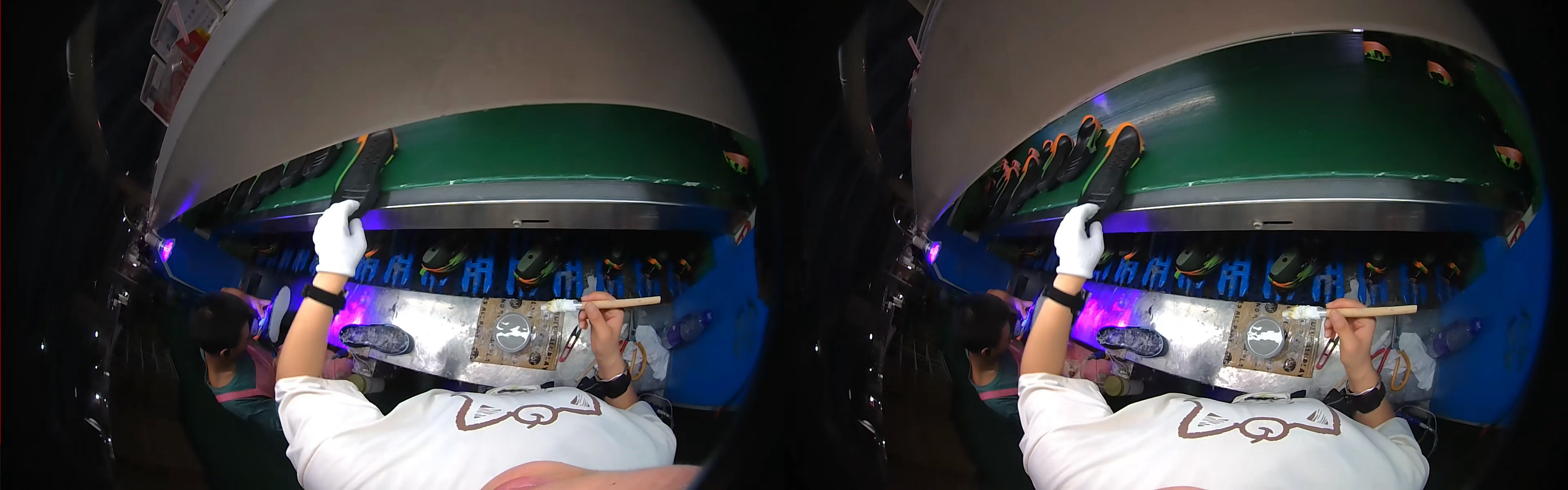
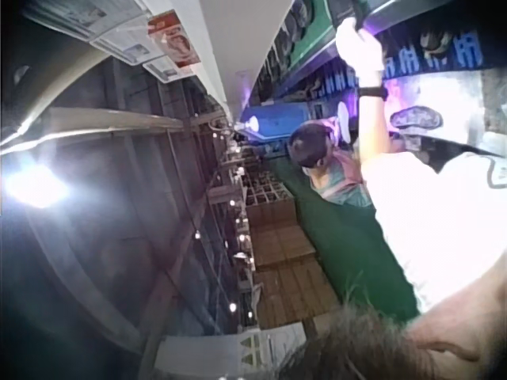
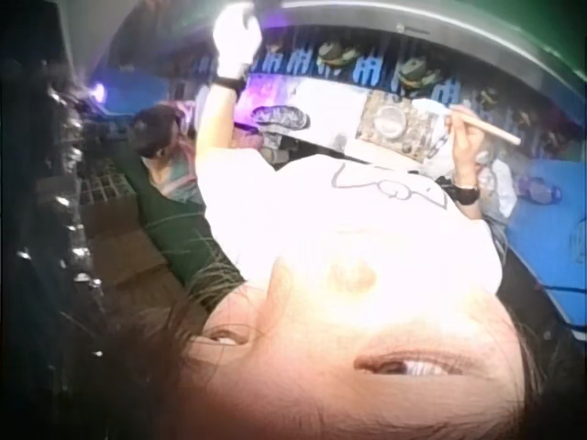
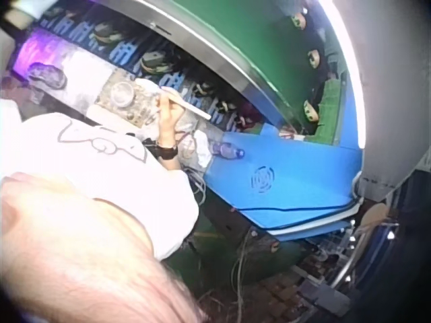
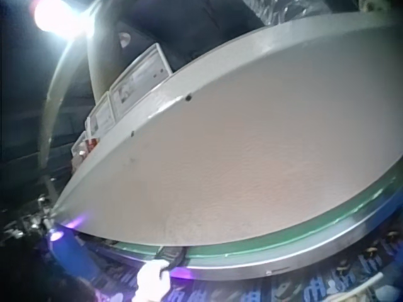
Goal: Applying glue or adhesive to the outsoles of athletic shoes with a brush and placing them on a production line conveyor.
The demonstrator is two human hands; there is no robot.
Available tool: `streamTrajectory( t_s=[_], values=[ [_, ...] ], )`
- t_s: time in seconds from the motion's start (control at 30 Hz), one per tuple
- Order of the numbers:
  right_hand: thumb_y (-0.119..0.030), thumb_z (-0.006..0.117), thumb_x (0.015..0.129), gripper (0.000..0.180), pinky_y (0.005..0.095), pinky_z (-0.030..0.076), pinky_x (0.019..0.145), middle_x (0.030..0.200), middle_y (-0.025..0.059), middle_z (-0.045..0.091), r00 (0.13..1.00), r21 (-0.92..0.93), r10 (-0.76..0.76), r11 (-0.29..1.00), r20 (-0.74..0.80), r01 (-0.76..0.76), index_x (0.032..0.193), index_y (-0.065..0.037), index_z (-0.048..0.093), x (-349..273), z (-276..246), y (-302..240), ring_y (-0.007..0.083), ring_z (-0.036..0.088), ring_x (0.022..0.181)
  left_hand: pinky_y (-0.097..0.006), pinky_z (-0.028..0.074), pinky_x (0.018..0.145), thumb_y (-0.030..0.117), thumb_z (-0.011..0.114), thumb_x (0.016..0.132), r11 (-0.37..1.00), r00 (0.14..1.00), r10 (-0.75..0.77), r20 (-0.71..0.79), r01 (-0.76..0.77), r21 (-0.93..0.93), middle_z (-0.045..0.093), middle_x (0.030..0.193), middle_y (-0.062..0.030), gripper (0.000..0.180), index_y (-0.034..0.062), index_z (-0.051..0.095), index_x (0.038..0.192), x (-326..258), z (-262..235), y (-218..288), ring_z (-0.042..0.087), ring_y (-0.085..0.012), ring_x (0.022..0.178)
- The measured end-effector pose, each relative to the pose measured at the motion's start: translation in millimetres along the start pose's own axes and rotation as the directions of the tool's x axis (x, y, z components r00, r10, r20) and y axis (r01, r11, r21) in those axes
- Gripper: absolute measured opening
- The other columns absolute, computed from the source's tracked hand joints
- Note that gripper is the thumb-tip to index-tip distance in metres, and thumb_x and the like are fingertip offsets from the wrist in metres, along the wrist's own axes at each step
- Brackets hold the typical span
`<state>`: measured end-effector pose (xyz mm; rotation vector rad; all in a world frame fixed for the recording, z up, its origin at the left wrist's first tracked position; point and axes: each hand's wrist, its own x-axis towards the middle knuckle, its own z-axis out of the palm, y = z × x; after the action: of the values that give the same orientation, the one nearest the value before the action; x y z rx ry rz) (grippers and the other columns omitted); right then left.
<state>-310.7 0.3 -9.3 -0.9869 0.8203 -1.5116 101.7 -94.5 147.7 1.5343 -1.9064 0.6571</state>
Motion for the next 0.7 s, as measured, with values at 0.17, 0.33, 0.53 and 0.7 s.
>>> streamTrajectory(
  t_s=[0.17,0.33,0.53,0.7],
  values=[
    [-0.013,0.058,0.08,0.017,0.0182,0.039,0.047,0.066,0.0044,0.053,1.0,-0.033,0.01,0.999,0.024,-0.009,0.089,0.0,0.055,4.4,8.8,1.3,0.0079,0.049,0.053,-0.037,0.029,0.098,0.025,0.076,0.057,0.871,0.859,-0.479,-0.181,0.44,-0.22,0.032,0.128,-0.0224,0.093,-0.0022,0.024,0.128,-50.2,4.4,6.4,0.034,-0.0339,0.119],
    [-0.014,0.058,0.08,0.016,0.0186,0.039,0.047,0.065,0.0044,0.052,1.0,-0.033,-0.017,0.999,-0.021,0.017,0.088,0.0,0.055,-3.0,6.4,-4.8,0.0084,0.049,0.053,-0.041,0.025,0.101,0.044,0.077,0.052,0.685,0.726,-0.678,0.116,0.681,-0.26,0.03,0.129,-0.0236,0.106,-0.0008,0.021,0.13,-23.3,59.2,-15.5,0.027,-0.0354,0.121],
    [-0.013,0.057,0.081,0.017,0.0193,0.039,0.05,0.066,0.0053,0.053,0.992,-0.025,-0.043,0.999,-0.12,0.04,0.091,0.001,0.054,-24.6,-4.2,-12.2,0.0087,0.048,0.054,-0.04,0.028,0.099,0.027,0.081,0.052,0.615,0.776,-0.608,-0.171,0.323,-0.72,0.032,0.125,-0.0213,0.104,-0.006,0.017,0.127,69.5,85.5,-20.6,0.035,-0.0291,0.116],
    [-0.008,0.055,0.081,0.014,0.019,0.038,0.049,0.066,0.0047,0.053,0.983,-0.067,-0.022,0.998,-0.18,0.01,0.09,0.002,0.054,-32.9,-7.9,-12.7,0.0083,0.048,0.054,-0.036,0.036,0.092,0.005,0.073,0.061,0.484,0.799,-0.516,-0.308,-0.025,-0.875,0.04,0.113,-0.0138,0.073,-0.003,0.029,0.119,94.9,55.8,6.7,0.043,-0.0212,0.104]
  ],
)
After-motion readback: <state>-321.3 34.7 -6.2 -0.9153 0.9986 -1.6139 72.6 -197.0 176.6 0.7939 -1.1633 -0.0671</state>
